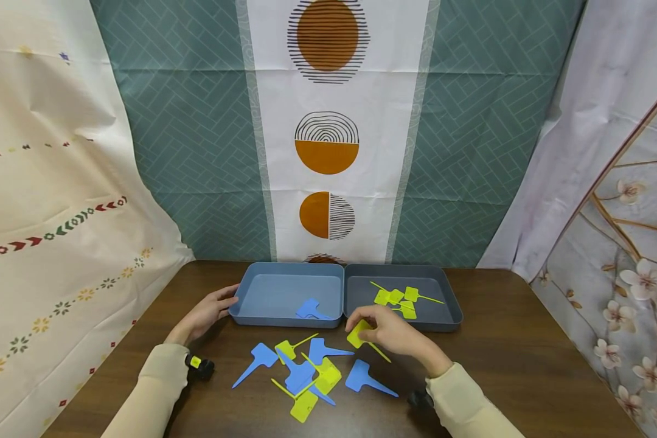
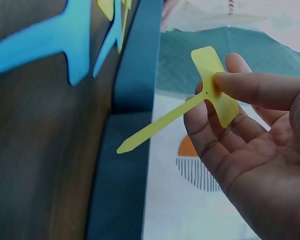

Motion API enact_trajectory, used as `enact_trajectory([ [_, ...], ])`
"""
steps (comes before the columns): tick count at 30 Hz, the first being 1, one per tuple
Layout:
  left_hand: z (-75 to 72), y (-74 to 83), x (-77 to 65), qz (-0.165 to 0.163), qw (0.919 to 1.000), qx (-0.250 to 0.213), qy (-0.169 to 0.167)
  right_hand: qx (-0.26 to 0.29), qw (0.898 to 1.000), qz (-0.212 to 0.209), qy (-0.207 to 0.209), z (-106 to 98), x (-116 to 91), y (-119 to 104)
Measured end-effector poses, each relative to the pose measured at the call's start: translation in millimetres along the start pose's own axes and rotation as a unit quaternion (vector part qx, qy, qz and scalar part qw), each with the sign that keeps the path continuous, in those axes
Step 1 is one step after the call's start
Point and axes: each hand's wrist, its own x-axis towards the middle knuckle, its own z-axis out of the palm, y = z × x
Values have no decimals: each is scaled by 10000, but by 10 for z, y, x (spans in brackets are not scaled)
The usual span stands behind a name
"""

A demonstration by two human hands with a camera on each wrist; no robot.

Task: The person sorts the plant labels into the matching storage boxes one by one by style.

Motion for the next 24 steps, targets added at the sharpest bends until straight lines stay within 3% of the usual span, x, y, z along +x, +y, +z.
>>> enact_trajectory([
  [13, -2, -2, -1, -28, 10000, -1, 6, 223, 9976, 288, 596, -380, -110, 83],
  [24, -1, -13, 21, -67, 9999, -95, -39, 354, 9938, 463, 942, -546, -151, 172],
])
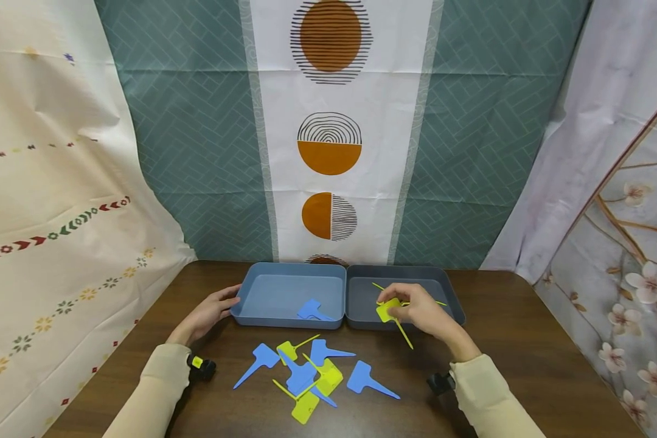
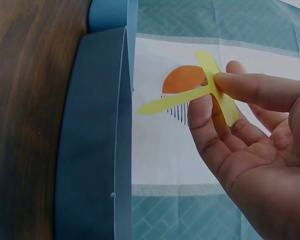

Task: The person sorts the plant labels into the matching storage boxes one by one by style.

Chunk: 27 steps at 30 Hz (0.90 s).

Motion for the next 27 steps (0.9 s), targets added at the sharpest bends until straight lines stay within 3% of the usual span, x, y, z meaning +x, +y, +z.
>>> enact_trajectory([
  [10, 6, -3, 11, -28, 10000, -52, 78, -616, 9980, 40, 164, -217, 102, -4],
  [27, -7, -14, 20, -33, 9999, -77, 78, -1330, 9907, 161, -216, -605, 413, 11],
])
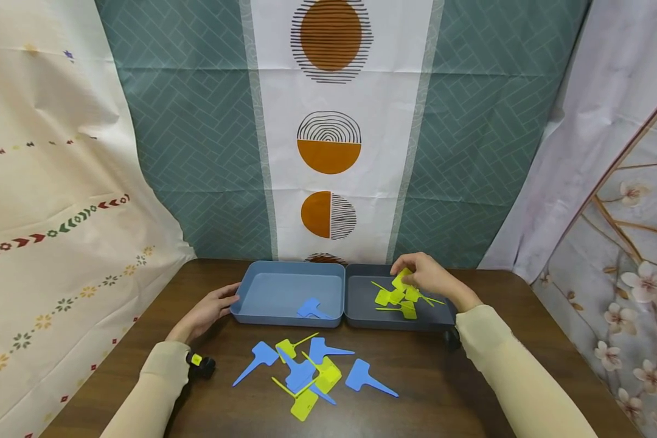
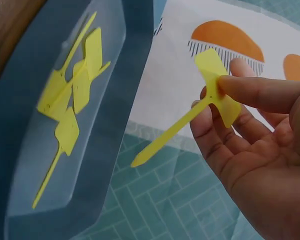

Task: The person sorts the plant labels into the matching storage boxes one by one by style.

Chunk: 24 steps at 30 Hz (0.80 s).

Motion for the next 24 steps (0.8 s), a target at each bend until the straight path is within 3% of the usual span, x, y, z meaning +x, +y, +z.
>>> enact_trajectory([
  [9, -11, -1, -12, 11, 10000, 6, 9, -170, 9992, 82, -360, -71, 156, 82],
  [18, -12, -12, -19, 47, 10000, -20, -37, -397, 9977, 303, -450, -69, 241, 148],
  [24, -14, -8, -16, 45, 10000, 0, 10, -464, 9973, 159, -551, -91, 294, 97],
])
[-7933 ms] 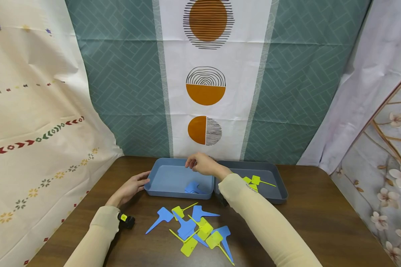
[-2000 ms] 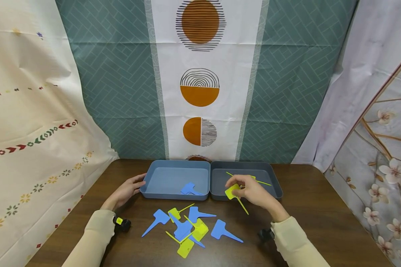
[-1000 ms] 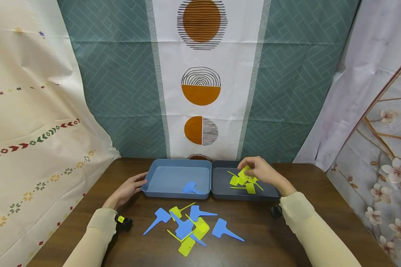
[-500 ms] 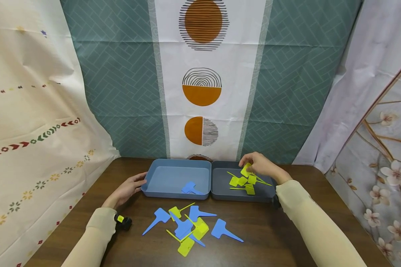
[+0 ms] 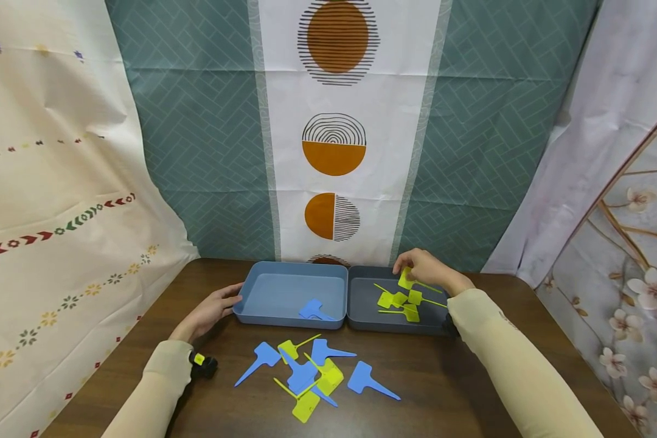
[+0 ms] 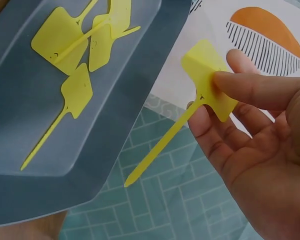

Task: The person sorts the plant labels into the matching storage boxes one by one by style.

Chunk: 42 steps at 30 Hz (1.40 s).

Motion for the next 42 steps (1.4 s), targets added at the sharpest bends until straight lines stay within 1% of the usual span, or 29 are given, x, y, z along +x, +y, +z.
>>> enact_trajectory([
  [6, 9, 16, -11, -5, 10000, 24, -7, -44, 9997, -197, -159, 41, 44, 6],
  [8, 12, 19, -12, -20, 10000, -6, 6, -160, 9994, -253, -169, 62, 60, 11],
  [11, 23, 19, -11, -51, 10000, -15, 19, -357, 9992, -151, -90, 93, 72, 11],
  [13, 29, 18, -8, -60, 10000, 9, 2, -465, 9989, 2, 7, 107, 64, 4],
  [15, 32, 17, -4, -71, 10000, 29, -20, -494, 9986, 179, 114, 112, 54, -5],
  [19, 26, 19, 7, -29, 10000, -13, -27, -493, 9980, 340, 223, 110, 40, -18],
  [23, 19, 23, 11, 75, 10000, 44, -37, -462, 9984, 279, 184, 111, 50, -26],
  [30, 14, 18, -5, -74, 10000, 38, 49, -448, 9987, 189, 123, 125, 63, -30],
  [37, 10, 8, 5, -72, 10000, 40, 23, -365, 9991, 113, 178, 114, 19, -70],
  [42, 7, 10, 2, -50, 10000, 35, 25, -337, 9991, -17, 240, 89, -43, -166],
])
